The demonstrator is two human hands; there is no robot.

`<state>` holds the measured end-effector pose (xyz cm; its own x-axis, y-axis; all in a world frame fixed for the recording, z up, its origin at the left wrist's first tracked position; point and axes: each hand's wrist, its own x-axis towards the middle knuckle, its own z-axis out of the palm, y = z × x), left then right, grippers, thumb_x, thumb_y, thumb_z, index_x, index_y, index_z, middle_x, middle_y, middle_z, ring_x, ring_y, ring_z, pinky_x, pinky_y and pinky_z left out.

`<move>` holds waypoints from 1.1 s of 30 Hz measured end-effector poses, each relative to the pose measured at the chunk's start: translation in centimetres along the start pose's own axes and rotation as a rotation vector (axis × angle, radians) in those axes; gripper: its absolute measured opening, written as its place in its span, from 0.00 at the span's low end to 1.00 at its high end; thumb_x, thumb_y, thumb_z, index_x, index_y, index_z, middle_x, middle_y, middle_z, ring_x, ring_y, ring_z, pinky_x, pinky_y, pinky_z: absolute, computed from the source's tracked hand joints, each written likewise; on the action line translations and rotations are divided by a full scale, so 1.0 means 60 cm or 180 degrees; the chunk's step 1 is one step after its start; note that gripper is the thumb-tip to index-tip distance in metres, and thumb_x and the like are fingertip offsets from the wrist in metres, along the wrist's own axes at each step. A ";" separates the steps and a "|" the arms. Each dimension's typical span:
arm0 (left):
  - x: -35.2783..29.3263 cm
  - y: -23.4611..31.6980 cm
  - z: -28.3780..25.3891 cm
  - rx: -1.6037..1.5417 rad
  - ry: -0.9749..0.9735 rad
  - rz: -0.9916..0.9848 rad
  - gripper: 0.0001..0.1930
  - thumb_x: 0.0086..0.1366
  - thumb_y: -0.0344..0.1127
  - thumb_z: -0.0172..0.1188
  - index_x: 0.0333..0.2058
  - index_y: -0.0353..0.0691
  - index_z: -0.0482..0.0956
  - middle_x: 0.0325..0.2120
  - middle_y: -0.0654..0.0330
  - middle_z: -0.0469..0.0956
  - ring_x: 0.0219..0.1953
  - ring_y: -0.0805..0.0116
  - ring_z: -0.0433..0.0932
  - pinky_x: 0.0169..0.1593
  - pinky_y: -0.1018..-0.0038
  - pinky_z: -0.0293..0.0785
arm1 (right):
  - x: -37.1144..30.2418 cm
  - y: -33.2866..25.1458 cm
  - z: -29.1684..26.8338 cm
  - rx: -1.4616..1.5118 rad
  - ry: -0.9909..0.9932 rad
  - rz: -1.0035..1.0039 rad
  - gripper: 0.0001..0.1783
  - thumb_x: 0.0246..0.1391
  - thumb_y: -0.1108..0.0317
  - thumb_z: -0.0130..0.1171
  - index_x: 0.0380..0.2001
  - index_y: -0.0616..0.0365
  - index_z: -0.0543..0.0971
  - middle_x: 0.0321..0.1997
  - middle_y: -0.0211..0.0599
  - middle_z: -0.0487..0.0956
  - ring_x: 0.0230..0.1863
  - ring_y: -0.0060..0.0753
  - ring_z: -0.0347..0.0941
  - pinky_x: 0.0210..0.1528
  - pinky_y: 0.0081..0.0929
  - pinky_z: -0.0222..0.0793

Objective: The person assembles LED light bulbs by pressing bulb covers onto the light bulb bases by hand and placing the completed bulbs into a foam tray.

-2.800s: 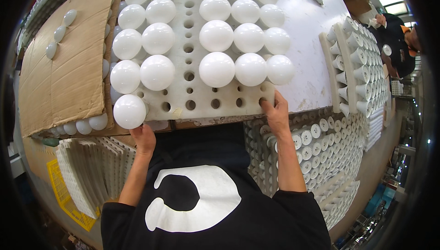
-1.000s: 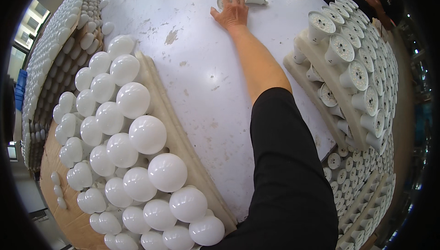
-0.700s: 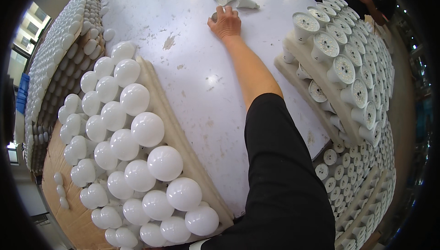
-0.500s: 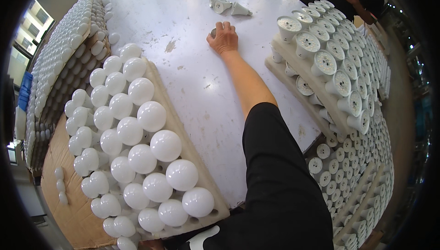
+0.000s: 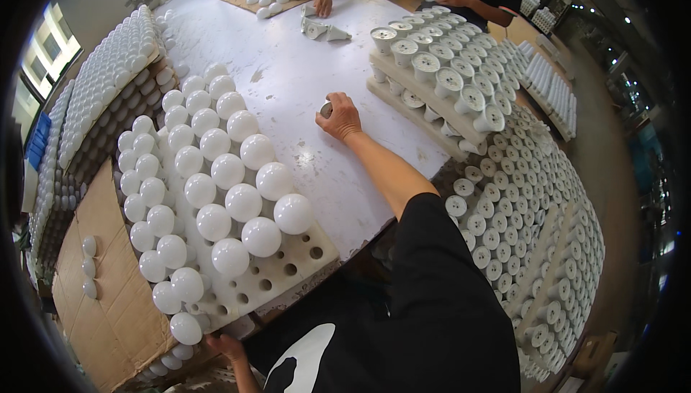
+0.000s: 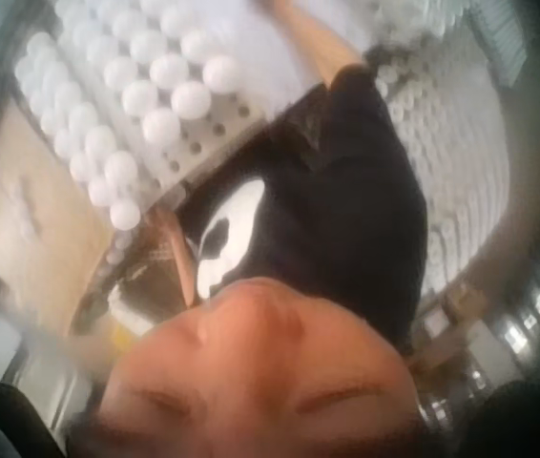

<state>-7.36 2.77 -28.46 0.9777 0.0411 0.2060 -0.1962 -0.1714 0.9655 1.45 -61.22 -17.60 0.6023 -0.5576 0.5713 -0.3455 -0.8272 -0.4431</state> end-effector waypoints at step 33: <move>-0.049 0.242 -0.165 -0.0957 0.0622 -0.0276 0.10 0.53 0.27 0.51 0.26 0.29 0.81 0.22 0.54 0.81 0.23 0.66 0.79 0.29 0.75 0.74 | -0.228 -1.206 0.185 0.1106 -0.3145 -0.3564 0.39 0.47 0.43 0.65 0.57 0.55 0.72 0.57 0.55 0.70 0.58 0.51 0.67 0.60 0.39 0.63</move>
<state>-13.82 9.93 -13.46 0.9645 0.2351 0.1199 -0.1550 0.1368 0.9784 26.20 7.02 -1.04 0.7019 0.7051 0.1005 0.6928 -0.6431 -0.3264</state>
